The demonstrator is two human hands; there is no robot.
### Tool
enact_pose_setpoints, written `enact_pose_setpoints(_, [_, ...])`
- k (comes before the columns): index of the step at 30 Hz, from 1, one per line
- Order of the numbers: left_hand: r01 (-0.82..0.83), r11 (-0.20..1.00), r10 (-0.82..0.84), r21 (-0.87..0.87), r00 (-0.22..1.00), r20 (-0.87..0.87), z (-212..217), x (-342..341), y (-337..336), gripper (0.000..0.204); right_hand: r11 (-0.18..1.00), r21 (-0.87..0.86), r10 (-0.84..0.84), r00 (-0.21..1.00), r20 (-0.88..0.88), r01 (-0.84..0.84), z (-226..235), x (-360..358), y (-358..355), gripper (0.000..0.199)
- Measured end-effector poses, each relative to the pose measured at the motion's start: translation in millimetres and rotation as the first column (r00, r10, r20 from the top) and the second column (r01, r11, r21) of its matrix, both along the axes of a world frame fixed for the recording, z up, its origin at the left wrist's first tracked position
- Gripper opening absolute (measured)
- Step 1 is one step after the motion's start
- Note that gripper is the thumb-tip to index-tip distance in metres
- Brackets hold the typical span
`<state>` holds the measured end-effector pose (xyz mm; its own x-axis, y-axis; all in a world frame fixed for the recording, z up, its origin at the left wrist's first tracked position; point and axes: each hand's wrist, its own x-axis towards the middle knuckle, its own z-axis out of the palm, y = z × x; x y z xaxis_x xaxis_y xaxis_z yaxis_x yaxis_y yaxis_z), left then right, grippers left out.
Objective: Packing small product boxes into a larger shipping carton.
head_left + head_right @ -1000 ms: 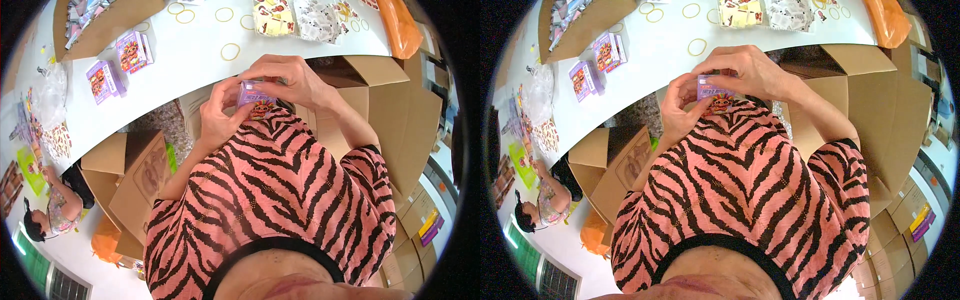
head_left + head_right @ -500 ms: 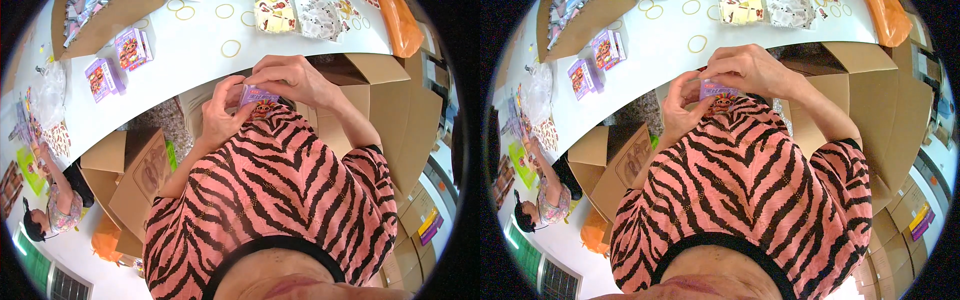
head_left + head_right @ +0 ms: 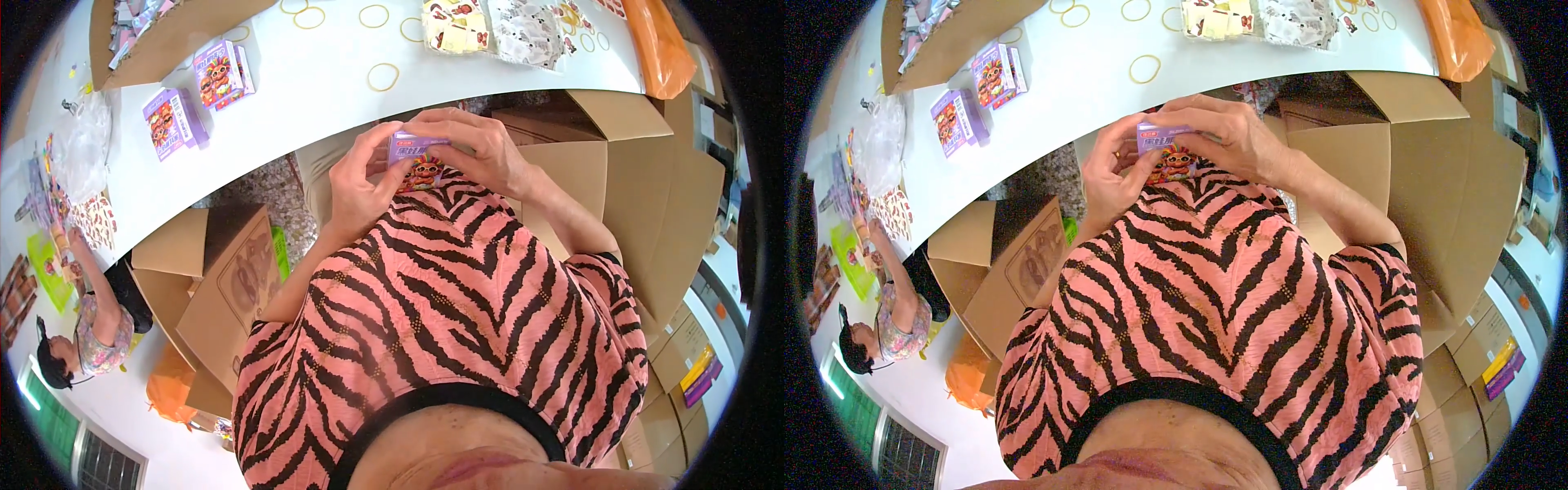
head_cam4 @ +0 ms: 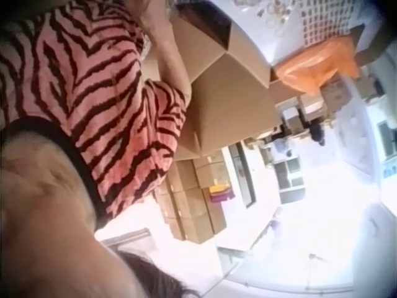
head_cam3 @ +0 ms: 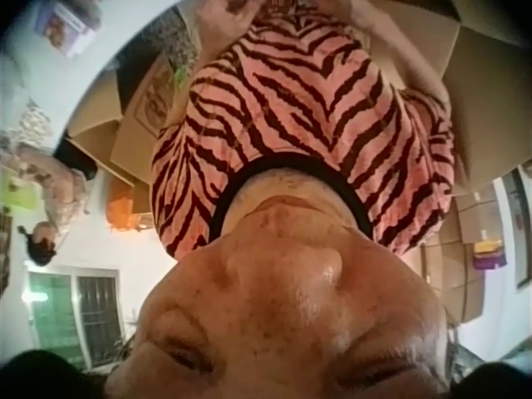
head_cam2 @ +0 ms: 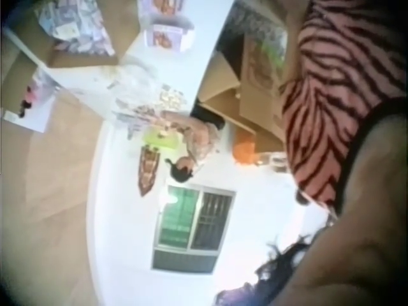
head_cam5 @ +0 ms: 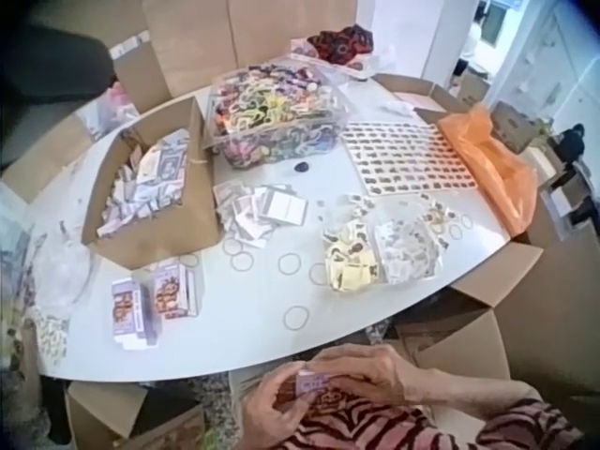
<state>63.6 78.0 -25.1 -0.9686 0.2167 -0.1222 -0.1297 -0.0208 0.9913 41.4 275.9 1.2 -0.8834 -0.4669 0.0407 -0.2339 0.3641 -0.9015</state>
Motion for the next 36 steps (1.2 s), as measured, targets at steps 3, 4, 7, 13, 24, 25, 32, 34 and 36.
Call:
enact_pose_setpoints(3, [0.033, 0.993, -0.041, -0.111, 0.997, -0.067, 6, -1, -4, 0.038, 0.999, 0.013, 0.038, 0.999, -0.003, -0.038, -2, 2, -1, 0.033])
enact_pose_setpoints(4, [0.041, 0.988, -0.052, -0.148, 0.996, -0.072, 10, 1, -5, 0.037, 1.0, 0.013, 0.019, 1.0, -0.005, -0.019, -1, 4, -3, 0.032])
enact_pose_setpoints(7, [0.034, 0.982, -0.051, -0.183, 0.995, -0.087, 0, -2, -10, 0.036, 0.999, 0.029, -0.041, 0.999, 0.013, 0.041, -5, 3, -7, 0.037])
enact_pose_setpoints(13, [-0.082, 0.989, 0.067, 0.12, 0.989, 0.129, -10, 0, -12, 0.039, 0.938, -0.213, -0.156, 0.882, 0.446, 0.274, -24, 13, -14, 0.042])
enact_pose_setpoints(24, [-0.317, 0.804, 0.111, -0.502, 0.911, -0.398, 11, -65, -50, 0.09, 0.868, -0.428, -0.063, 0.91, 0.409, 0.252, -26, -71, -93, 0.039])
enact_pose_setpoints(25, [-0.358, 0.8, 0.145, -0.482, 0.895, -0.423, 1, -74, -65, 0.089, 0.807, -0.529, 0.015, 0.887, 0.461, 0.262, -25, -76, -100, 0.039])
enact_pose_setpoints(32, [-0.53, 0.532, 0.119, -0.661, 0.819, -0.561, -7, -151, -144, 0.085, 0.925, -0.372, 0.083, 0.914, 0.398, 0.078, -45, -78, -104, 0.026])
enact_pose_setpoints(34, [-0.369, 0.559, 0.116, -0.743, 0.921, -0.371, -18, -160, -151, 0.087, 0.95, -0.306, 0.06, 0.917, 0.393, 0.068, -48, -76, -101, 0.024])
enact_pose_setpoints(36, [-0.354, 0.557, 0.124, -0.751, 0.93, -0.346, -26, -160, -149, 0.087, 0.968, -0.243, 0.039, 0.922, 0.386, 0.06, -52, -73, -97, 0.021])
